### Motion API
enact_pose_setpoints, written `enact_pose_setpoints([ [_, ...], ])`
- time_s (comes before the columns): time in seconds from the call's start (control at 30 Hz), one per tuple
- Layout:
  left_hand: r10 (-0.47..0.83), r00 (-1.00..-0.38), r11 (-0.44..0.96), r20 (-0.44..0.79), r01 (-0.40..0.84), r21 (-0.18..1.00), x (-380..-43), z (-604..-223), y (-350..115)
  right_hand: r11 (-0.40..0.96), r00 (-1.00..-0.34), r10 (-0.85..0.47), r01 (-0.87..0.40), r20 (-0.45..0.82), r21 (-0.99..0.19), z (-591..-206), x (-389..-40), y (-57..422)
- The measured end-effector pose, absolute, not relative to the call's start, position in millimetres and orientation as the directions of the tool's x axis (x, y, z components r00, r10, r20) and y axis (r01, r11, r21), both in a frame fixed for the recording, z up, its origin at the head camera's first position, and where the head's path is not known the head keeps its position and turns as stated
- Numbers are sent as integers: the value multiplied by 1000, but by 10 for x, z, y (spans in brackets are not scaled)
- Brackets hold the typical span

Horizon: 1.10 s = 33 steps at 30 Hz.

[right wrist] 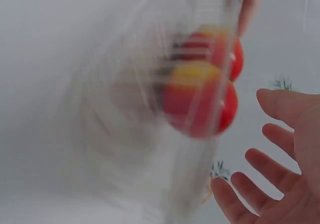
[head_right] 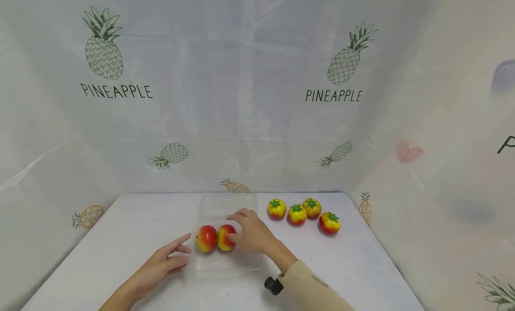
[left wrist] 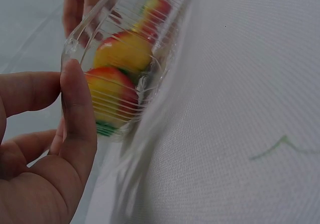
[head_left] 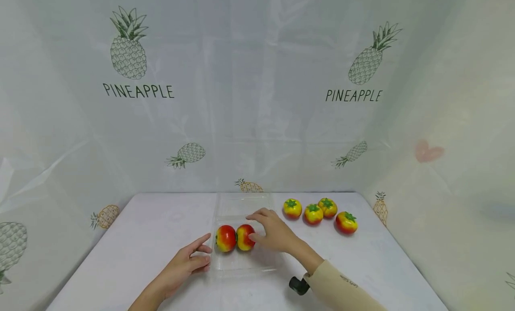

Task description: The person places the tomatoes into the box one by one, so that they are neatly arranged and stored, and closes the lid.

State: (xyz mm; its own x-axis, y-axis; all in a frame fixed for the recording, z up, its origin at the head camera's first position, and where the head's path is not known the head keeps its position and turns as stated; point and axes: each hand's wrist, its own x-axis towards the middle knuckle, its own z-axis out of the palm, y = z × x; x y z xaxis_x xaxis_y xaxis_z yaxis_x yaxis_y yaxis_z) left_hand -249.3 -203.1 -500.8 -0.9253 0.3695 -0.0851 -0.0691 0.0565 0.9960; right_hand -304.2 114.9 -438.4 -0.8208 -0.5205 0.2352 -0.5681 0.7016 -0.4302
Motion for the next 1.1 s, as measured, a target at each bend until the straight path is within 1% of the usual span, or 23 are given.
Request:
enact_pose_setpoints([
  [0.17,366,-927,56,-83,-67,996,-2489,-5004,-2033,703,-835,-470,-550,287,-451,-4271,-3123,1414],
  [0.37,364,-928,60,-79,-62,996,-2493,-5005,-2033,738,-857,-394,-511,332,-441,-4192,-3294,1734],
  [0.7,371,-926,50,-73,-59,997,-2481,-5012,-2034,798,-894,-355,-441,272,-411,-4316,-3687,2241],
  [0.9,364,-927,51,-87,-73,996,-2495,-5013,-2026,816,-907,-344,-417,245,-401,-4446,-3830,2371],
  [1.1,364,-927,47,-85,-73,996,-2500,-5020,-2035,846,-934,-296,-354,200,-400,-4525,-3929,2432],
])
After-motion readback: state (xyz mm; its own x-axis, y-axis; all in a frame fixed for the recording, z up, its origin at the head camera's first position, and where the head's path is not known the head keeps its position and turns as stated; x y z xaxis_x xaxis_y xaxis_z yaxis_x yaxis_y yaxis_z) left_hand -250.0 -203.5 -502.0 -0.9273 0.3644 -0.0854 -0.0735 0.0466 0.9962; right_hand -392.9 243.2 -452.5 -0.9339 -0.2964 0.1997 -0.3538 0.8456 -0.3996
